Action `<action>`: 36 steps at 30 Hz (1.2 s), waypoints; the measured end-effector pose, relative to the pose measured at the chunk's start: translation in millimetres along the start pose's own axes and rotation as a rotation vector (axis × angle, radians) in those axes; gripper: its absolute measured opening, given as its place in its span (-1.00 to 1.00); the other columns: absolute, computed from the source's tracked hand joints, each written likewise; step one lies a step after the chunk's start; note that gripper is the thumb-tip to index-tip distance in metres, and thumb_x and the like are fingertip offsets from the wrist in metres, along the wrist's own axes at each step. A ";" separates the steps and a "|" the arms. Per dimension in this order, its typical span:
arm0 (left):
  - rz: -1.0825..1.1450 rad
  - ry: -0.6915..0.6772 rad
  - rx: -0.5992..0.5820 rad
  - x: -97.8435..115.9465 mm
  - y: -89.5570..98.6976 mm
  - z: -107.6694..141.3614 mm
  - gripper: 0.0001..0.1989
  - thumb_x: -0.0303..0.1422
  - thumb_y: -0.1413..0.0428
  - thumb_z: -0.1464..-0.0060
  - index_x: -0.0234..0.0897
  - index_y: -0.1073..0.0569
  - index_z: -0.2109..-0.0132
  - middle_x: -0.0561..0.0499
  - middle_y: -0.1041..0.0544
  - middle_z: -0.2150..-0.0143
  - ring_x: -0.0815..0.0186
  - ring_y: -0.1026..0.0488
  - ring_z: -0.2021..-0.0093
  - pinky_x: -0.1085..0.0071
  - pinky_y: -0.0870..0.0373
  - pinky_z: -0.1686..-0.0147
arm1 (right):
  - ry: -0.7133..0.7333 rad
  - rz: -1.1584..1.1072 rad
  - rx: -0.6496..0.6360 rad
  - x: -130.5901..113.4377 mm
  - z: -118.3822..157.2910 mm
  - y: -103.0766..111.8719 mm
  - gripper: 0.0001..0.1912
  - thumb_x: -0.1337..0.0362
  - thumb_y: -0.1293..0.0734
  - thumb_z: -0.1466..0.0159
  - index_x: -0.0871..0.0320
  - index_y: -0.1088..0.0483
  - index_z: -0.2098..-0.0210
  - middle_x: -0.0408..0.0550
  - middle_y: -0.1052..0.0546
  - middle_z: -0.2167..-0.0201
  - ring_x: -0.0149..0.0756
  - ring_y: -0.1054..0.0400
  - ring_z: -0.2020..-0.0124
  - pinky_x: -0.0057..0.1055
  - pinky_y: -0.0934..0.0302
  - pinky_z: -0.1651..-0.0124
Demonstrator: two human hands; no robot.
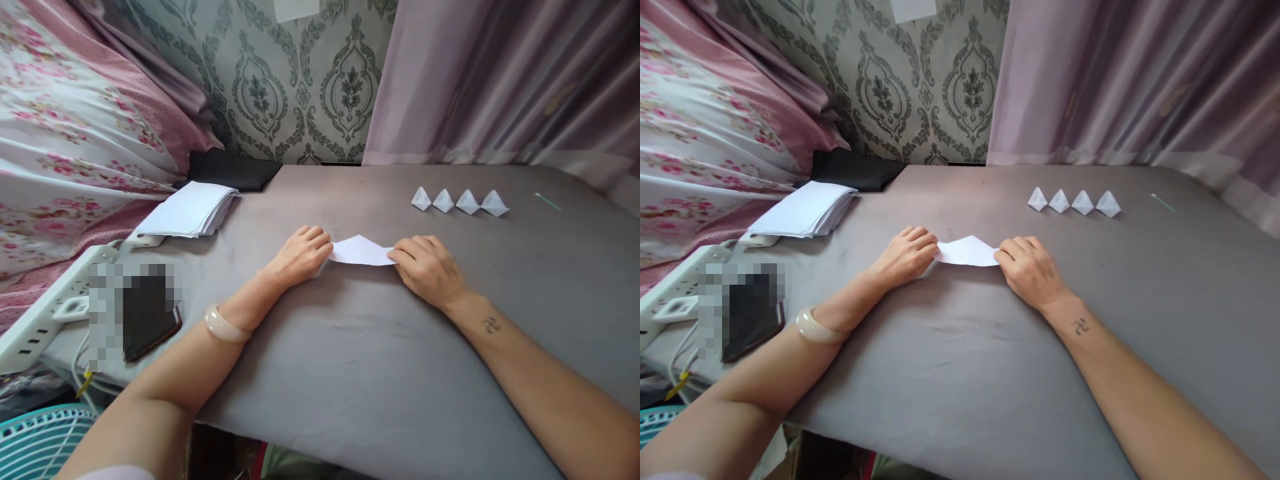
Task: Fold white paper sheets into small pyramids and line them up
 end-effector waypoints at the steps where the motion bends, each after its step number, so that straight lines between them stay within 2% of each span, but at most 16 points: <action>1: 0.043 -0.006 -0.053 0.8 -1.6 -0.5 -0.70 -0.47 0.16 -0.27 -0.34 -0.42 0.33 -0.15 -0.50 0.27 0.22 -0.32 0.25 0.31 -0.25 0.28 | -0.017 -0.030 -0.050 0.1 1.1 -3.0 -0.73 0.45 -0.17 -0.30 0.18 -0.48 0.36 -0.01 -0.52 0.36 -0.27 -0.29 0.34 -0.32 -0.10 0.22; 4: 0.196 0.035 -0.160 0.5 -3.0 0.0 -0.66 -0.43 0.20 -0.29 -0.36 -0.45 0.28 -0.17 -0.48 0.25 0.22 -0.33 0.20 0.34 -0.29 0.26 | -0.121 -0.193 -0.176 3.3 4.3 -8.4 -0.73 0.41 -0.16 -0.32 0.17 -0.50 0.28 0.00 -0.52 0.31 -0.26 -0.34 0.29 -0.34 -0.14 0.23; 8: 0.373 0.133 -0.222 -1.4 -2.1 2.6 -0.68 -0.36 0.15 -0.29 -0.33 -0.48 0.22 -0.15 -0.49 0.23 0.22 -0.36 0.14 0.36 -0.32 0.21 | -0.305 -0.448 -0.272 10.3 6.4 -9.2 -0.74 0.31 -0.19 -0.32 0.08 -0.52 0.24 -0.04 -0.53 0.21 -0.29 -0.39 0.26 -0.37 -0.19 0.22; 13: 0.503 0.345 -0.207 -2.3 -7.4 2.0 -0.70 -0.24 0.04 -0.25 -0.29 -0.51 0.28 -0.11 -0.51 0.22 0.21 -0.39 0.13 0.35 -0.33 0.19 | -0.611 -0.577 -0.319 19.4 6.1 -13.1 -0.80 0.16 -0.29 -0.22 0.03 -0.56 0.38 -0.10 -0.55 0.29 -0.30 -0.39 0.33 -0.37 -0.20 0.28; 18: 0.634 0.628 -0.191 -6.0 -16.8 1.3 -0.71 -0.18 -0.06 -0.13 -0.31 -0.51 0.35 -0.07 -0.50 0.33 0.29 -0.39 0.34 0.36 -0.31 0.28 | -0.797 -0.764 -0.429 26.8 4.5 -16.6 -0.73 0.05 -0.30 -0.15 0.04 -0.57 0.39 -0.12 -0.58 0.30 -0.28 -0.41 0.31 -0.39 -0.22 0.27; 21: 0.699 0.731 -0.201 -8.1 -20.1 1.7 -0.70 -0.15 -0.10 -0.07 -0.32 -0.51 0.37 -0.05 -0.48 0.35 0.32 -0.37 0.38 0.38 -0.28 0.32 | -0.858 -0.817 -0.502 28.8 1.8 -13.2 -0.69 0.02 -0.30 -0.14 0.08 -0.56 0.40 -0.12 -0.58 0.37 -0.29 -0.40 0.35 -0.42 -0.19 0.34; 24: 0.716 0.777 -0.211 -9.1 -20.4 1.4 -0.70 -0.14 -0.12 -0.04 -0.33 -0.50 0.40 -0.05 -0.46 0.33 0.32 -0.35 0.37 0.38 -0.26 0.33 | -0.886 -0.800 -0.535 29.3 -1.5 -9.5 -0.68 0.00 -0.31 -0.12 0.11 -0.54 0.44 -0.12 -0.55 0.43 -0.32 -0.36 0.40 -0.44 -0.14 0.39; 36: 0.790 0.829 -0.250 -4.8 -9.7 -3.3 -0.66 -0.14 -0.10 -0.02 -0.36 -0.46 0.48 0.05 -0.33 0.54 0.41 -0.19 0.50 0.45 -0.06 0.49 | -0.865 -0.714 -0.548 29.4 -4.8 -16.0 -0.69 0.03 -0.30 -0.12 0.14 -0.51 0.47 -0.14 -0.46 0.52 -0.40 -0.23 0.52 -0.45 -0.02 0.49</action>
Point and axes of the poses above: each hand's wrist, its own z-axis away from the middle knuckle, its own y-axis out of the back of the hand, x = y × z, the point moved 2 cm from there along -z, towards the middle knuckle
